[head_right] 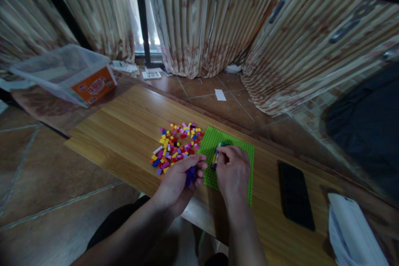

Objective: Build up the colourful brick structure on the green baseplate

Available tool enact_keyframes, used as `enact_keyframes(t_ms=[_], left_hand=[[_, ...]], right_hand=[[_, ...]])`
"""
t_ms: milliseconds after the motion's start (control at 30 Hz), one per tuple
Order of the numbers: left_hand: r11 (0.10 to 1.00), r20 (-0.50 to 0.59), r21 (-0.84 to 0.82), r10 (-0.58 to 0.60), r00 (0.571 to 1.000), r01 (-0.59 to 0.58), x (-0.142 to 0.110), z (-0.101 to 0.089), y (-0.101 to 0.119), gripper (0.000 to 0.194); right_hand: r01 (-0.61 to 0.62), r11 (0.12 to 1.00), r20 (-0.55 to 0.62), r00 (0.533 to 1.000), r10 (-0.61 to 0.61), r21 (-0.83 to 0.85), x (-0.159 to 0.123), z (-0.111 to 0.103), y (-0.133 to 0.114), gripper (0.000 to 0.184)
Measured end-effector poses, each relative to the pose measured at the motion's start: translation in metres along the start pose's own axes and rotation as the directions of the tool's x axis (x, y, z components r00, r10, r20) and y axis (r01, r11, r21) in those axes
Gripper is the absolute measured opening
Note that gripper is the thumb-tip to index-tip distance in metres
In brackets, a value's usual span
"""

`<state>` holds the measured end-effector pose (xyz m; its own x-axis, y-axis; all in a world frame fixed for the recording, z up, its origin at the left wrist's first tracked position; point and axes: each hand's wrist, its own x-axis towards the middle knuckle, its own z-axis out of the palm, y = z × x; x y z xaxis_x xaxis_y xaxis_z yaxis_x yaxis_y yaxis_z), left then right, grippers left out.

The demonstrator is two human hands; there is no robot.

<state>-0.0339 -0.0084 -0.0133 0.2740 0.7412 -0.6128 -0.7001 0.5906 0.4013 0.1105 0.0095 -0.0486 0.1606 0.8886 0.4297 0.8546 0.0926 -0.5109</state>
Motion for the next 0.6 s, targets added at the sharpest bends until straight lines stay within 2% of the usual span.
enact_keyframes(t_ms=[200, 367, 500, 600], left_hand=[[0.992, 0.029, 0.080, 0.091, 0.995, -0.093, 0.012, -0.004, -0.009, 0.012], [0.973, 0.037, 0.208, 0.095, 0.995, -0.101, 0.034, 0.007, -0.016, 0.019], [0.926, 0.060, 0.359, 0.099, 0.993, -0.114, 0.046, 0.014, -0.022, 0.025], [0.882, 0.110, 0.427, 0.168, 0.980, -0.200, 0.050, 0.012, -0.029, 0.028]], right_hand=[[-0.025, 1.000, 0.001, 1.000, 0.025, -0.006, 0.000, 0.001, -0.001, 0.021], [-0.036, 0.999, -0.009, 0.999, 0.036, 0.006, -0.001, 0.001, -0.003, 0.022], [-0.052, 0.999, -0.041, 0.998, 0.052, 0.006, -0.001, 0.001, -0.004, 0.021], [-0.058, 0.998, -0.052, 0.997, 0.058, 0.013, -0.002, 0.001, -0.003, 0.021]])
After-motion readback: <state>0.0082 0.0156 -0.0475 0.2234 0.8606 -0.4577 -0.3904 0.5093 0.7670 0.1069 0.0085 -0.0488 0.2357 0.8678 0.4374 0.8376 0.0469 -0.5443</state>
